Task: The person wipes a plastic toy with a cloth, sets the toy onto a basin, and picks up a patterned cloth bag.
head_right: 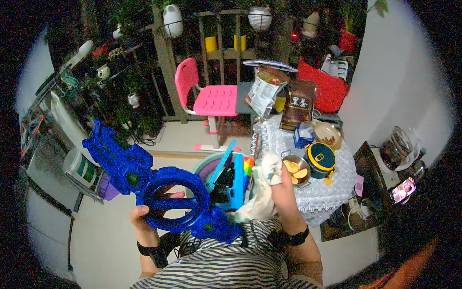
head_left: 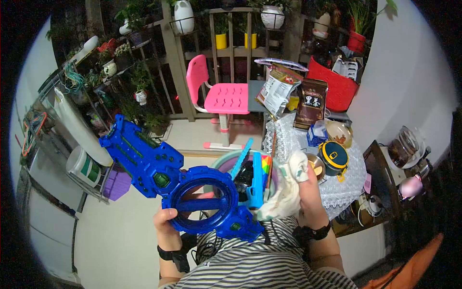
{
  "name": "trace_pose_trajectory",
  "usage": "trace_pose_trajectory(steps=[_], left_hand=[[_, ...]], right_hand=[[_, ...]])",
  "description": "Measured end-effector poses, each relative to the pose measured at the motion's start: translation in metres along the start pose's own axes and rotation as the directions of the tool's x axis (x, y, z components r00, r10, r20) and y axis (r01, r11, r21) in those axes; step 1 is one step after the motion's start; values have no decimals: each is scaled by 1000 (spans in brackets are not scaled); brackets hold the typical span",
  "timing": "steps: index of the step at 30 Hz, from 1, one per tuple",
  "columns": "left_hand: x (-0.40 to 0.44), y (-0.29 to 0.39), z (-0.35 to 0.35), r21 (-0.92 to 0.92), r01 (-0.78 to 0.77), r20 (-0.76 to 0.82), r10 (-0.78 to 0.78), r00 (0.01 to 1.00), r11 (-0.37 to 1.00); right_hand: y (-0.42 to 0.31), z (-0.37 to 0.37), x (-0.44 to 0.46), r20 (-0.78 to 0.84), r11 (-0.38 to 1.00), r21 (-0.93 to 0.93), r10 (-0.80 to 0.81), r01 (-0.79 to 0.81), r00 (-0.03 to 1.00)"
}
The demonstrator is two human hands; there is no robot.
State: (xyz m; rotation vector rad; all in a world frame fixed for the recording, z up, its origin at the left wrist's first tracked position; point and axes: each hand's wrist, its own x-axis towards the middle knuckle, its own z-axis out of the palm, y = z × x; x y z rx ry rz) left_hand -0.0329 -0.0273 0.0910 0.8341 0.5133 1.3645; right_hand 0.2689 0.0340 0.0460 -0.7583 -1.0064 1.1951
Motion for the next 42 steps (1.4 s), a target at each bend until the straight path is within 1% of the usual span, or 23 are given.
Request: trace_pose_trajectory(steps=[6,8,9,10,11,12,14,16,18,19,20,22,24,26,27,28,30,31,34,36,37,40,42], left_hand=[[9,-6,6,-44,29,107,-25,994,999],[7,-8,6,-59,24,127,-16,992,998],[6,-9,8,-63,18,138,-9,990,998],[5,-10,8,-68,10,135,0,991,998],[3,-11,9,-73,-4,130,13,991,997],[-1,-13,11,-62,-2,85,8,996,998],[-11,-19,3,-49,-9,-8,9,1000,999],[-24,-27,-14,-41,-26,-104,22,994,999],[-39,-38,-53,-17,-249,-234,239,942,968],[-44,-36,-57,45,-292,-145,295,944,955],[-48,-41,-56,-134,-232,-8,234,972,963],[-36,-43,-41,19,-416,221,402,889,909],[-42,-45,-53,155,-403,255,357,898,902],[-44,-45,-49,-170,-400,-111,386,916,901],[-45,-33,-53,-3,-297,-104,295,950,955],[-43,-36,-60,110,-330,-304,348,887,938],[-12,-35,-79,23,-259,-43,260,965,965],[8,-23,-62,33,-171,6,171,985,985],[65,-10,-27,-1,99,224,-96,970,995],[98,-24,-34,3,238,256,-231,939,971],[117,-37,-44,-60,340,263,-314,912,938],[161,-71,-68,-124,583,254,-543,801,803],[181,-95,-80,52,604,171,-603,779,795]], right_hand=[[14,14,-1,-55,998,-56,-30,27,998],[12,28,1,57,966,195,160,-168,986],[9,39,1,133,942,256,188,-217,973],[13,46,2,222,940,249,178,-232,959],[11,57,-4,272,980,77,158,-186,949],[4,72,-11,325,988,-95,147,-122,934],[-6,97,-18,401,990,-9,-127,142,907],[-24,98,-32,378,998,2,-53,57,924],[-27,91,-41,378,999,-16,-39,48,925],[-29,89,-43,375,999,-25,-33,45,927],[-29,87,-46,368,999,-30,-25,39,929],[-26,81,-49,352,999,-37,-19,34,936],[-24,78,-50,319,999,-34,-13,25,948],[-21,74,-49,260,1000,-15,-10,14,966],[-20,71,-47,219,1000,-1,-12,13,976],[-20,67,-43,172,1000,17,-10,7,985],[-19,59,-32,69,998,63,-19,14,997],[-18,54,-24,25,996,82,-25,23,999],[-5,31,7,-73,990,131,-36,46,997],[17,7,30,-113,993,104,-40,51,993],[27,-4,41,-156,996,78,-33,46,987],[40,-18,57,-141,997,71,15,-5,990],[51,-28,60,-176,995,76,73,-60,982]])
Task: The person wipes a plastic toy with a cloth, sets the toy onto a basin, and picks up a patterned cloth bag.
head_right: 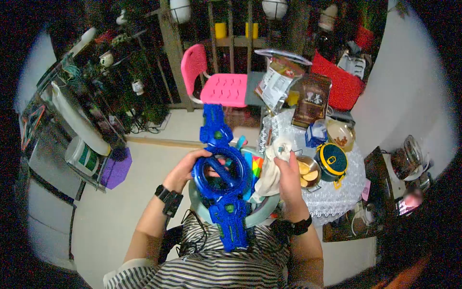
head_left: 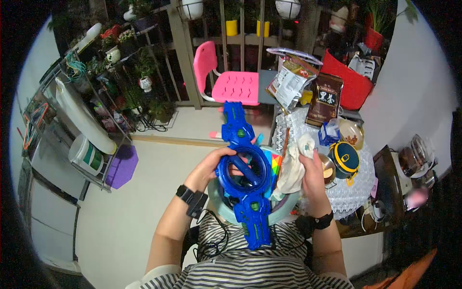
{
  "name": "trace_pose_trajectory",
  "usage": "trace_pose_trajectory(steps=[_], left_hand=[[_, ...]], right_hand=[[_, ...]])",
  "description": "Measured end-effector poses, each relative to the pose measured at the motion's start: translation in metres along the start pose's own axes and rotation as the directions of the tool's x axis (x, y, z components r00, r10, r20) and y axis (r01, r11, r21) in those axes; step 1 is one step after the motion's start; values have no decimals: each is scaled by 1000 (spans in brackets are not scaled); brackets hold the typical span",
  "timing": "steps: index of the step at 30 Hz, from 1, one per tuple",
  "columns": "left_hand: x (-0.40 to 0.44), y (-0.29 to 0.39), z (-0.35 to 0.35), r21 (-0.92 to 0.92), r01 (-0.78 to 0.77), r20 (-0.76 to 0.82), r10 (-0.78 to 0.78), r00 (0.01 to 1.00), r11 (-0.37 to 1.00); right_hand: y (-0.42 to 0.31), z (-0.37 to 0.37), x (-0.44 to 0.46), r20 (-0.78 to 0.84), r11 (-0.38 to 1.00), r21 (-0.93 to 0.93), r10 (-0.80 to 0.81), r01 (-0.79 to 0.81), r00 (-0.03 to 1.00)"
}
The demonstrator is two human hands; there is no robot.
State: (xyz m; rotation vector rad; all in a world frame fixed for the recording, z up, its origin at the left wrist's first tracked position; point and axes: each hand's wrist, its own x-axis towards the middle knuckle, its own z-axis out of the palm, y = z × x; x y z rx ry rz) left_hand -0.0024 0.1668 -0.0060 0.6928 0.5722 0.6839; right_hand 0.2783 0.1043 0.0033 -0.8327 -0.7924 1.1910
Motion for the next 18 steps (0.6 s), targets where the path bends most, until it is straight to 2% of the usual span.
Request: trace_pose_trajectory(steps=[1,2,3,4,6,7,8,10,11,12,13,14,16,17,18], left_hand=[[7,-6,-3,-6,14,-1,-14,1000,1000],[13,-12,-4,65,91,-85,-85,993,994],[18,-15,-2,131,171,-172,-147,974,977],[20,-17,1,131,182,-170,-159,973,974],[19,-21,8,367,114,-104,-81,991,923],[19,-24,8,410,135,-148,-80,986,902],[17,-24,11,403,145,-152,-90,984,903],[10,-21,19,657,88,-201,61,978,748],[5,-23,21,656,93,-205,58,977,749],[-1,-26,22,772,-25,-156,228,961,635],[-6,-29,23,865,-131,-77,386,919,485],[-10,-32,24,867,-136,-70,388,919,479],[-19,-38,22,999,44,-49,561,826,23],[-24,-41,22,984,158,-82,581,809,-82],[-27,-47,21,984,154,-74,586,807,-87]], right_hand=[[10,-9,6,21,998,-53,36,-35,999],[17,-18,12,40,992,-106,68,-64,997],[6,-10,4,131,984,-120,148,-132,980],[13,-16,6,119,984,-118,150,-136,982],[28,-24,2,223,880,-470,192,-67,956],[29,-22,-8,199,855,-496,280,-151,939],[34,-22,-13,192,853,-496,291,-163,937],[41,-21,-20,278,751,-645,64,137,958],[40,-20,-23,340,679,-691,6,246,940],[34,-14,-27,339,681,-690,6,244,941],[27,-7,-32,390,545,-757,-66,360,919],[22,-4,-34,448,386,-799,-130,461,885],[25,-7,-36,411,384,-813,-155,438,898],[29,-9,-38,372,388,-826,-171,409,912],[30,-13,-38,374,385,-824,-180,415,910]])
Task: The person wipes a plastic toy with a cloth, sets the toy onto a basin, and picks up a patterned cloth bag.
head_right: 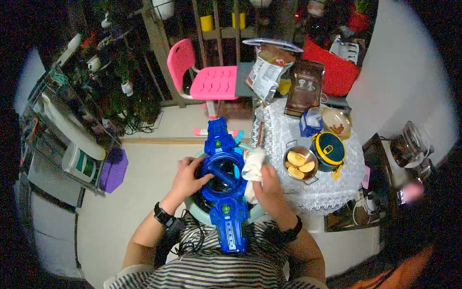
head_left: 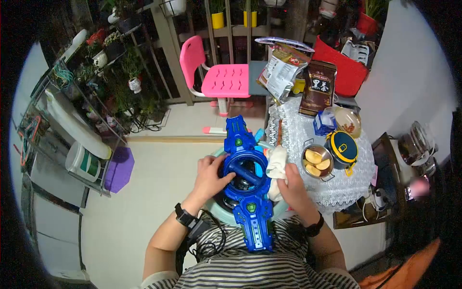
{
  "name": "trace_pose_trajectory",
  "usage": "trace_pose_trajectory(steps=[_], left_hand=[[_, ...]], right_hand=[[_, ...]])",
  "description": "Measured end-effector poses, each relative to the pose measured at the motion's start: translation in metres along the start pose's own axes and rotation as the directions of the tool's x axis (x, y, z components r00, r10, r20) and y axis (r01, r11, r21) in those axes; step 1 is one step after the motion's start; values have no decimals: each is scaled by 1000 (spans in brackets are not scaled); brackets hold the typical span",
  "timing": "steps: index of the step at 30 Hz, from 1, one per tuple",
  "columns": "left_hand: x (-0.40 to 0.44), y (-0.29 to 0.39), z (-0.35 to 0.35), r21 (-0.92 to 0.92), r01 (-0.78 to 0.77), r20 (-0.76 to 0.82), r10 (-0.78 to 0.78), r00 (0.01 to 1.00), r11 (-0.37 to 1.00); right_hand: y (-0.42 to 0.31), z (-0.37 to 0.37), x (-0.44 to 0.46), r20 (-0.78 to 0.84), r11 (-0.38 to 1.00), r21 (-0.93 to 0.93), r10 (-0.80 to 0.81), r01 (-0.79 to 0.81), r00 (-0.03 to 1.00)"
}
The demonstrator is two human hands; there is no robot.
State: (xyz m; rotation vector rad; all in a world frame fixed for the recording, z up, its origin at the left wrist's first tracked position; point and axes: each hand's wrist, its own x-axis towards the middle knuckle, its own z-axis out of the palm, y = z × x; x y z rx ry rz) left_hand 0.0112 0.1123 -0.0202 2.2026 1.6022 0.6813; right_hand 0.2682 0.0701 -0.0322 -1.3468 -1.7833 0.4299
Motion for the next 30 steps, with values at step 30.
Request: trace_pose_trajectory(steps=[30], left_hand=[[-33,-37,1,-741,381,232,-322,918,553]], right_hand=[[159,-176,-26,-696,768,29,475,-639,539]])
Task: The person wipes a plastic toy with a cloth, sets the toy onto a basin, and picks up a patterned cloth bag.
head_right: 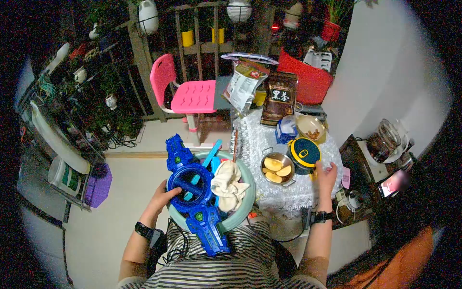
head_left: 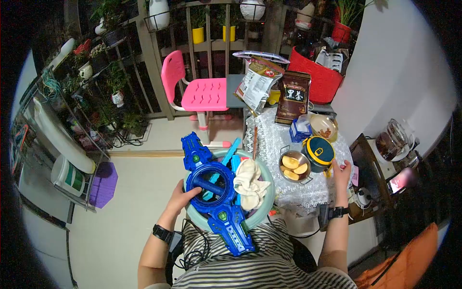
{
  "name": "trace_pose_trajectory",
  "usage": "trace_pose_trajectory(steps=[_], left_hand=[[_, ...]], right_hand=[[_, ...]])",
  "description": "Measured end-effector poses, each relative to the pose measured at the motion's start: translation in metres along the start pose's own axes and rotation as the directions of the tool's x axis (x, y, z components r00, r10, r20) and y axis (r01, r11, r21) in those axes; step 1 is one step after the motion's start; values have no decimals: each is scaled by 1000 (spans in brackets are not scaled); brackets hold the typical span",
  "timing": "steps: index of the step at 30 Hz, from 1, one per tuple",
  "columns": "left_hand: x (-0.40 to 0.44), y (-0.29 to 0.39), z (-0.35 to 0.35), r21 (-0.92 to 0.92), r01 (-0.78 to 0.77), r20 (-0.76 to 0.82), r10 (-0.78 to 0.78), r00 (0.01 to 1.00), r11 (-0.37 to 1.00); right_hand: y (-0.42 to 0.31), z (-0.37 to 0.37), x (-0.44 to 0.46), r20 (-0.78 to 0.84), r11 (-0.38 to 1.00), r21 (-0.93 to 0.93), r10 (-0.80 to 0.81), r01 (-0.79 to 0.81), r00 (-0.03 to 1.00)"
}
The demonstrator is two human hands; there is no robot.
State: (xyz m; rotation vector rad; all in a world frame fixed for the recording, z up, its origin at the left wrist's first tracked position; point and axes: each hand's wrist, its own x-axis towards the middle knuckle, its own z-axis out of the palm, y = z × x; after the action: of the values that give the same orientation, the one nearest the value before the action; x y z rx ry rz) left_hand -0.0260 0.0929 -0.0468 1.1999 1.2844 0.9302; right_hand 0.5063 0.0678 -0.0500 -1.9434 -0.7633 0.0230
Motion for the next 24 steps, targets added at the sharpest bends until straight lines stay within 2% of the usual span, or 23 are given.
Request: trace_pose_trajectory(steps=[2,4,5,7,8,10,11,13,14,16,19,24], left_hand=[[-3,3,2,3,2,-19,-2,1000,1000],[-4,5,4,7,6,-61,-5,998,1000],[-4,6,5,8,6,-63,-6,998,1000],[-6,9,6,47,36,-77,-32,996,998],[-7,11,6,54,36,-79,-32,996,998],[-9,13,8,32,46,-76,-44,996,998],[-6,8,7,35,44,-76,-41,996,998],[0,-4,3,-12,17,-44,-17,999,1000],[2,-8,1,-12,16,-44,-17,999,1000],[0,-7,1,-5,31,-35,-31,999,1000],[-7,6,7,9,26,-68,-26,997,1000],[1,-11,1,30,71,-132,-66,989,997]], right_hand=[[13,7,14,50,999,35,-6,4,999],[-7,9,17,55,932,-108,-341,345,938],[-22,9,19,56,932,-107,-341,346,938],[-59,11,20,304,895,-47,-410,443,860],[-64,20,25,304,898,-42,-406,438,862],[-71,37,33,429,812,-229,-411,537,804],[-73,43,34,427,813,-227,-411,535,806],[-79,51,33,502,746,-532,-103,400,859],[-79,54,35,502,746,-532,-104,401,859],[-76,57,37,535,732,-597,56,330,843],[-73,54,37,555,753,-565,45,337,831],[-80,44,32,542,735,-588,48,338,839]])
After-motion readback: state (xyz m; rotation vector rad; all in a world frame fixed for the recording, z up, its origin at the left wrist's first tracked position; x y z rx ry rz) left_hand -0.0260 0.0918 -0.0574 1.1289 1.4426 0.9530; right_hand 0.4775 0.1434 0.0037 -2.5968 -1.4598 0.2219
